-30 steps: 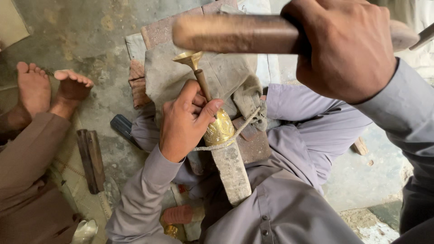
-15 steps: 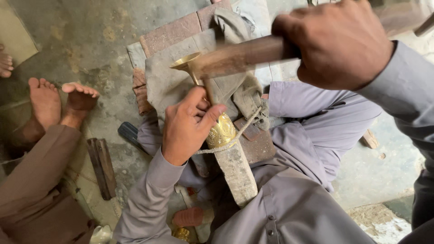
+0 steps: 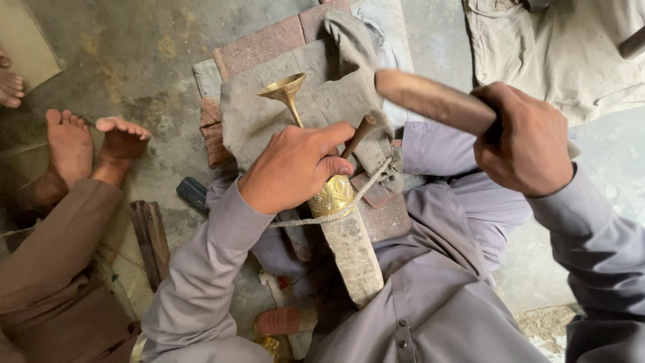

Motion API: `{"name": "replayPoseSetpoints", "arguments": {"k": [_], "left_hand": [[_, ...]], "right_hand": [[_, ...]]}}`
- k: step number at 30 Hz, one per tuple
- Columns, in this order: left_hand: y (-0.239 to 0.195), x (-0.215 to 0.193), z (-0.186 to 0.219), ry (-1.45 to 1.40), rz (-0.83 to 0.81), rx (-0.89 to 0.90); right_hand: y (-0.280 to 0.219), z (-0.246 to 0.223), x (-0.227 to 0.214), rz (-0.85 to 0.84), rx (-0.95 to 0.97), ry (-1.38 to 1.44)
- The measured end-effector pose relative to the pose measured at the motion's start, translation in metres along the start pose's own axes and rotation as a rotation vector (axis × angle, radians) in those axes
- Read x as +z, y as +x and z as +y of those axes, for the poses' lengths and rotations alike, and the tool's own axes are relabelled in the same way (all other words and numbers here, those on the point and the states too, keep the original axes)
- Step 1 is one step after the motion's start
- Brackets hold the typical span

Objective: The person uses a wooden mallet and a metal punch to engrave a decorative pattern on a brass goblet. The goblet is secured on a wooden block with a rope. The person repeatedly strikes the punch to create the design.

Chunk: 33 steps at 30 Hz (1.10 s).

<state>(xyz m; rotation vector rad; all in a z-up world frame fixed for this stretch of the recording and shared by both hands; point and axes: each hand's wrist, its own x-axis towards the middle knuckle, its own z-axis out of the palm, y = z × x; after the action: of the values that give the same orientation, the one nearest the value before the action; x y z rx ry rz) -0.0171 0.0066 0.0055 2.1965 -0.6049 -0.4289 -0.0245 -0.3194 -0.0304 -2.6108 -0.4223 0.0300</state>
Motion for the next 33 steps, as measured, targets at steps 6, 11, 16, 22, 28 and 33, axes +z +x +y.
{"name": "replayPoseSetpoints", "arguments": {"k": [6, 11, 16, 22, 28, 33], "left_hand": [[0.0, -0.001, -0.002, -0.017, -0.044, 0.019], [-0.001, -0.001, -0.001, 0.031, -0.026, 0.118], [0.004, 0.0, 0.001, 0.039, -0.059, 0.105], [0.015, -0.001, -0.004, 0.018, -0.011, -0.015], [0.025, 0.005, -0.007, 0.051, -0.103, 0.0], [0.036, 0.005, -0.006, 0.117, -0.269, -0.067]], "right_hand": [[-0.029, -0.006, 0.011, 0.041, 0.282, 0.669], [-0.045, -0.019, 0.024, 0.178, 0.115, 0.306], [-0.059, -0.025, 0.035, 0.14, 0.092, 0.054], [-0.067, -0.011, 0.04, 0.08, 0.214, 0.136], [-0.058, -0.005, 0.043, 0.115, 0.262, 0.227], [-0.054, -0.006, 0.045, 0.085, 0.49, 0.795]]}}
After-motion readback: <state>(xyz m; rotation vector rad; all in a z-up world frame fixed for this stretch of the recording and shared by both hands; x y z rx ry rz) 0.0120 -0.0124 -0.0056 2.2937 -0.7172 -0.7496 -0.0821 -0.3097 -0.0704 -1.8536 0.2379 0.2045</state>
